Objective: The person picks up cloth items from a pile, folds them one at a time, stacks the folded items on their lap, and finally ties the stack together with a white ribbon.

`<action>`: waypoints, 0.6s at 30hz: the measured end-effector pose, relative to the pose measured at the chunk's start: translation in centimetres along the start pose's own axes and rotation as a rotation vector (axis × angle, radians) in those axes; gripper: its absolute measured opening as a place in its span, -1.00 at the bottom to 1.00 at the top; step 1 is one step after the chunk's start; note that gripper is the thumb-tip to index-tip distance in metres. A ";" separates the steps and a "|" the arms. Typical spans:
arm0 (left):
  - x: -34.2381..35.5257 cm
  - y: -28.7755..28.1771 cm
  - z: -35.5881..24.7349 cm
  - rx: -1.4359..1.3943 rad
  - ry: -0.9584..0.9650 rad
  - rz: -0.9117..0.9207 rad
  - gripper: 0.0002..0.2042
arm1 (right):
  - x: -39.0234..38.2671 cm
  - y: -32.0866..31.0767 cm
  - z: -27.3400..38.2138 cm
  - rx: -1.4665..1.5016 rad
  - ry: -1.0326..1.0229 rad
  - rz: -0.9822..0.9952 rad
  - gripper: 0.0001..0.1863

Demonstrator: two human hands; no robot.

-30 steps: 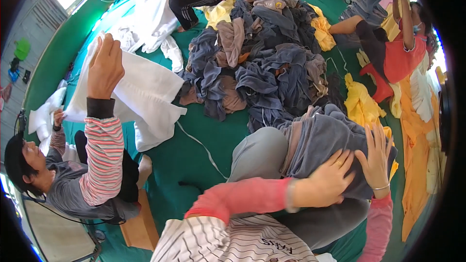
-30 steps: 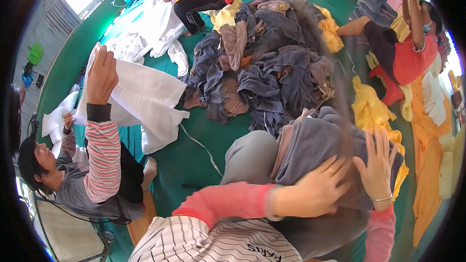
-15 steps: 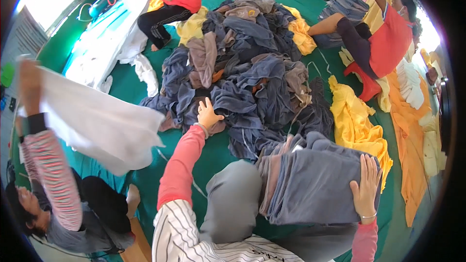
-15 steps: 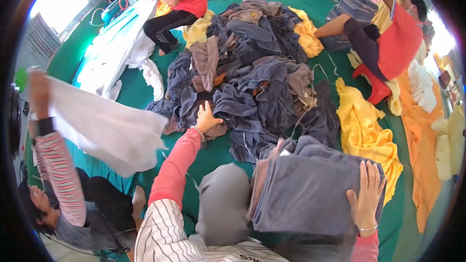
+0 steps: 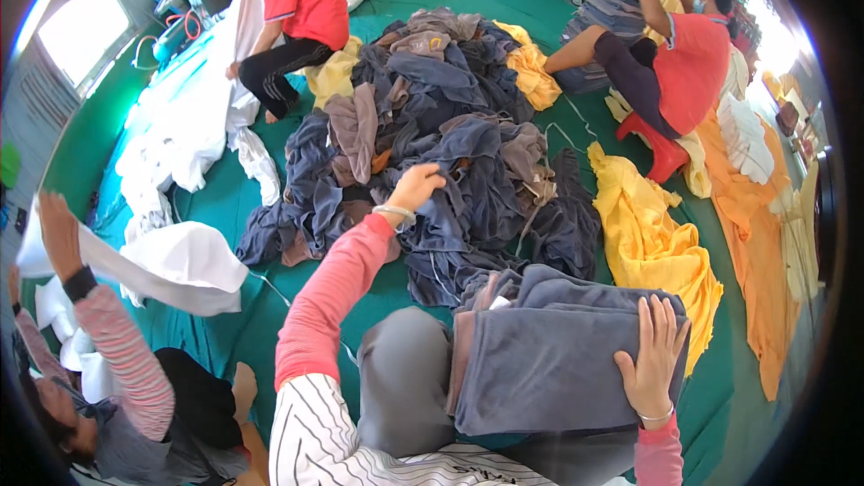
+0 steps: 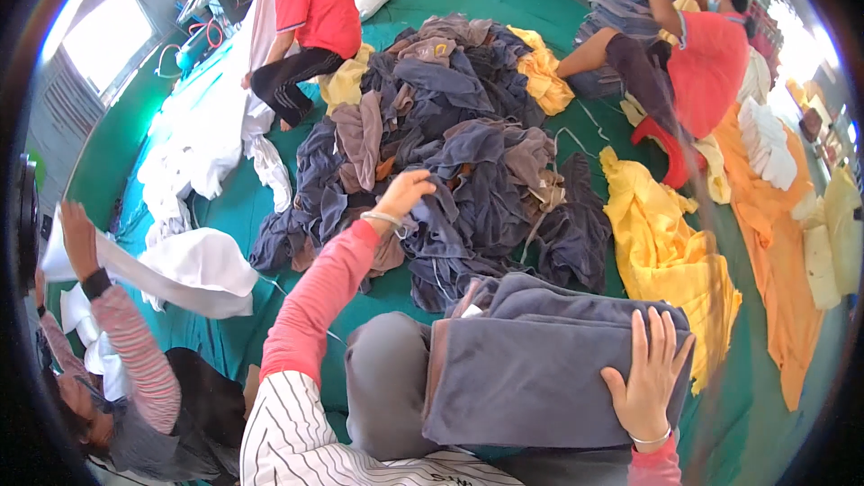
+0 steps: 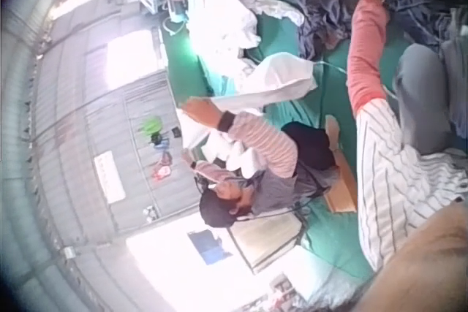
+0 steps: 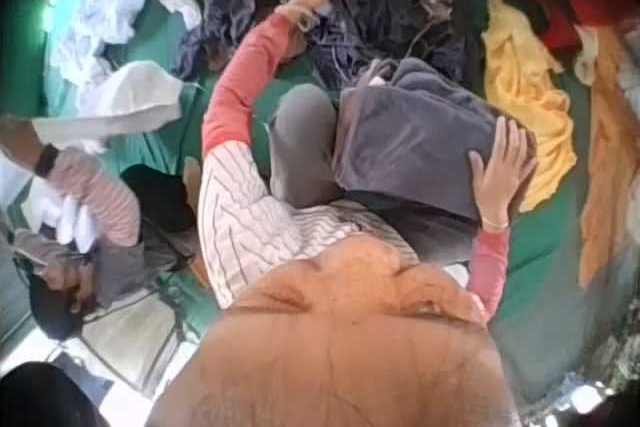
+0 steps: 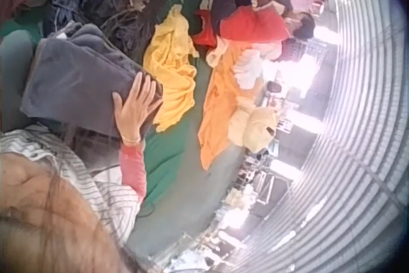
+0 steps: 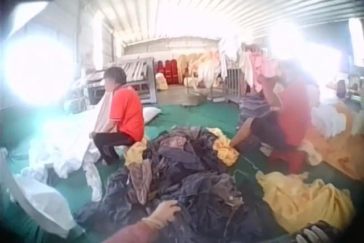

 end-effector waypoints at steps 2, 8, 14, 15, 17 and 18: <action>-0.4 -0.2 -7.0 -0.148 0.081 -0.002 -0.68 | -0.1 -0.6 0.7 0.018 -0.020 -0.050 -0.24; -3.0 2.0 -22.9 -0.544 0.097 0.052 -0.76 | -0.7 -2.5 0.7 0.135 -0.050 -0.091 -0.26; -6.4 8.2 -32.6 -0.715 0.233 0.223 -0.87 | 0.1 -3.2 -1.3 0.223 -0.099 -0.062 -0.24; -6.9 9.4 -33.6 -0.737 0.243 0.256 -0.87 | 0.7 -3.4 -1.7 0.272 -0.122 -0.063 -0.23; -7.7 11.4 -34.8 -0.762 0.221 0.314 -0.87 | 2.6 -4.8 -2.5 0.407 -0.157 -0.110 -0.24; -8.4 12.6 -35.8 -0.806 0.219 0.389 -0.85 | 4.1 -5.4 -2.5 0.521 -0.179 -0.137 -0.23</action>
Point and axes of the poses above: each hand's wrist, its own x-axis towards the middle knuckle, its own y-axis out of the palm, z = x × y, the point moved 8 cm from there along x, towards the middle knuckle, and after that the axes turned 15 degrees about -x, right-handed, at the moved point
